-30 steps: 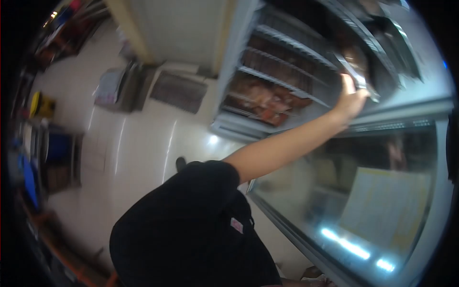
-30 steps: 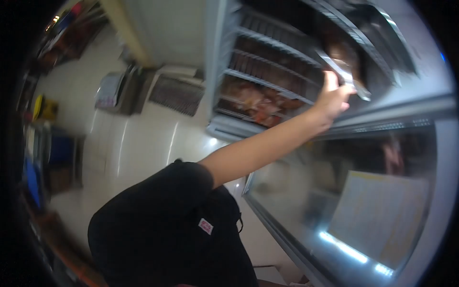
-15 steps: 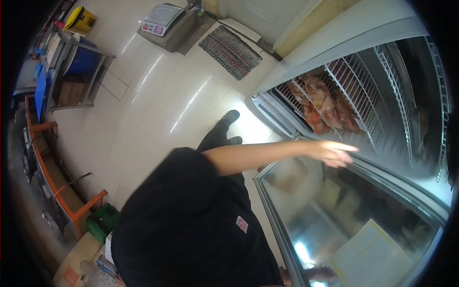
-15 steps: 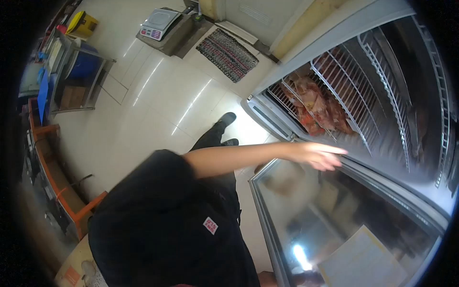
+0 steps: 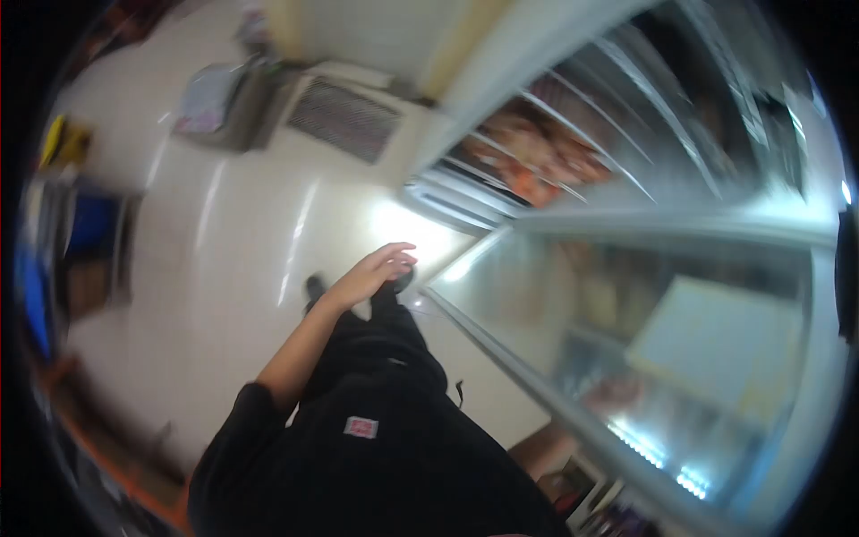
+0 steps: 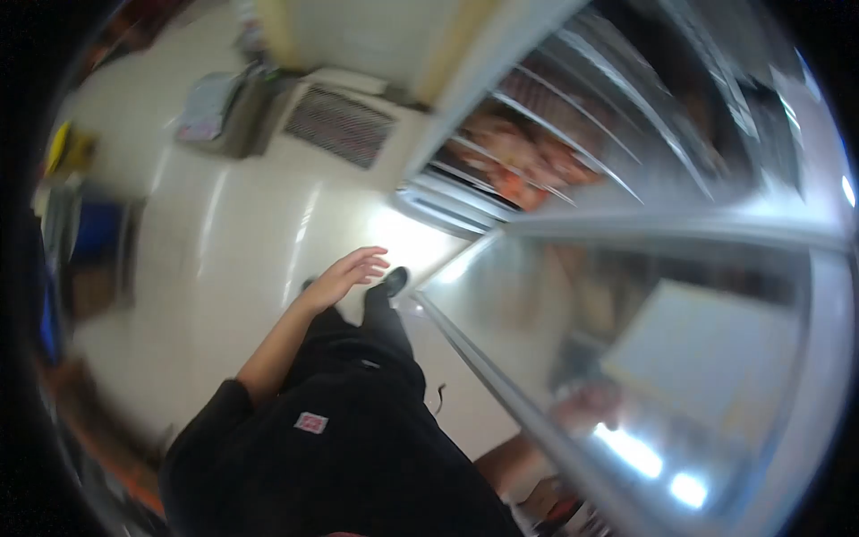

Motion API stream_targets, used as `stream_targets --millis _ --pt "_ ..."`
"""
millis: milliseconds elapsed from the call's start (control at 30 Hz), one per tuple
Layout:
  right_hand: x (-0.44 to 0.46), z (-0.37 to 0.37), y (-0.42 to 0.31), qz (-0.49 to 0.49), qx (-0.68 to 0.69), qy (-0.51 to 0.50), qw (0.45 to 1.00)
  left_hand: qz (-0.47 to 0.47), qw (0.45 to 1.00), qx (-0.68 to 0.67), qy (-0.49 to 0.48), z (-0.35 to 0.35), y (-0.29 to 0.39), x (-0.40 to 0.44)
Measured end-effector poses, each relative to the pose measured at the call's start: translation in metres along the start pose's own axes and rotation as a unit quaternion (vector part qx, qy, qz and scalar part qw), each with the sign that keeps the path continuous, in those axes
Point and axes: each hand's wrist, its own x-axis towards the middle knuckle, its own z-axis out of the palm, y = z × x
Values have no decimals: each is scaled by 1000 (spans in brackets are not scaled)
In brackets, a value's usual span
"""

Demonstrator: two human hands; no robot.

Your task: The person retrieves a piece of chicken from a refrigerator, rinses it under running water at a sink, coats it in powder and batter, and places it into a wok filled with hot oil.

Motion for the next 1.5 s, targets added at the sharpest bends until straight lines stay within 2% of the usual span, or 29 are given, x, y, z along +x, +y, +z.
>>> stream_targets --millis 33,67,100,133,167,200,233,333,400,467,500,600,633,700,733,767,833,867,933,1000,1100,1233,1333,1433,1500 --pt "0 -36 5 105 198 -48 973 32 998 36 -35 10 8 -6" --pt "2 -74 11 224 376 -53 898 66 993 69 -74 12 15 -17" --pt "-2 -82 8 259 490 5 832 65 991 78 -90 8 21 -35" --pt "-23 -65 -26 198 423 -100 879 64 989 90 -103 -5 22 -54" --pt "-46 -31 -58 159 337 -108 922 49 990 90 -93 -25 13 -75" --pt "-69 2 -91 122 246 -109 955 31 993 92 -69 -51 1 -100" --pt "-86 27 -109 107 158 -16 981 18 995 92 -24 -80 -9 -124" --pt "-140 63 -131 100 124 3 987 -20 984 101 148 -190 -57 -214" --pt "-177 93 -138 98 96 -40 990 -53 956 120 262 -252 -62 -270" --pt "-207 137 -152 113 94 -88 985 -21 933 101 345 -295 -44 -317" --pt "-226 157 -160 110 70 -146 981 -3 916 93 390 -314 -37 -346" --pt "-298 243 -177 155 51 -283 945 68 888 85 446 -361 -13 -393" --pt "-321 268 -180 217 52 -363 905 124 883 88 444 -368 -3 -402" --pt "-373 310 -172 197 -100 -517 827 161 860 102 474 -359 32 -406" --pt "-405 344 -162 159 -164 -594 771 139 860 156 465 -352 64 -407" --pt "-446 384 -149 193 -96 -670 710 231 861 95 442 -362 56 -397" --pt "-506 445 -133 256 -18 -775 578 277 851 160 416 -360 133 -403" --pt "-533 474 -135 284 54 -792 537 288 852 181 397 -372 150 -406" --pt "-592 548 -130 355 176 -798 455 296 835 151 439 -418 166 -397" --pt "-663 619 -170 353 325 -784 393 281 817 130 486 -466 180 -417" --pt "-753 714 -205 392 471 -749 254 257 788 132 543 -527 223 -464" --pt "-840 810 -253 375 485 -777 145 296 744 96 591 -583 286 -507" --pt "-897 867 -275 382 468 -790 101 308 699 97 638 -634 315 -528" --pt "-962 915 -287 369 469 -798 81 289 694 105 651 -699 327 -551" --pt "-1006 945 -297 348 460 -810 103 281 706 115 640 -750 335 -564"
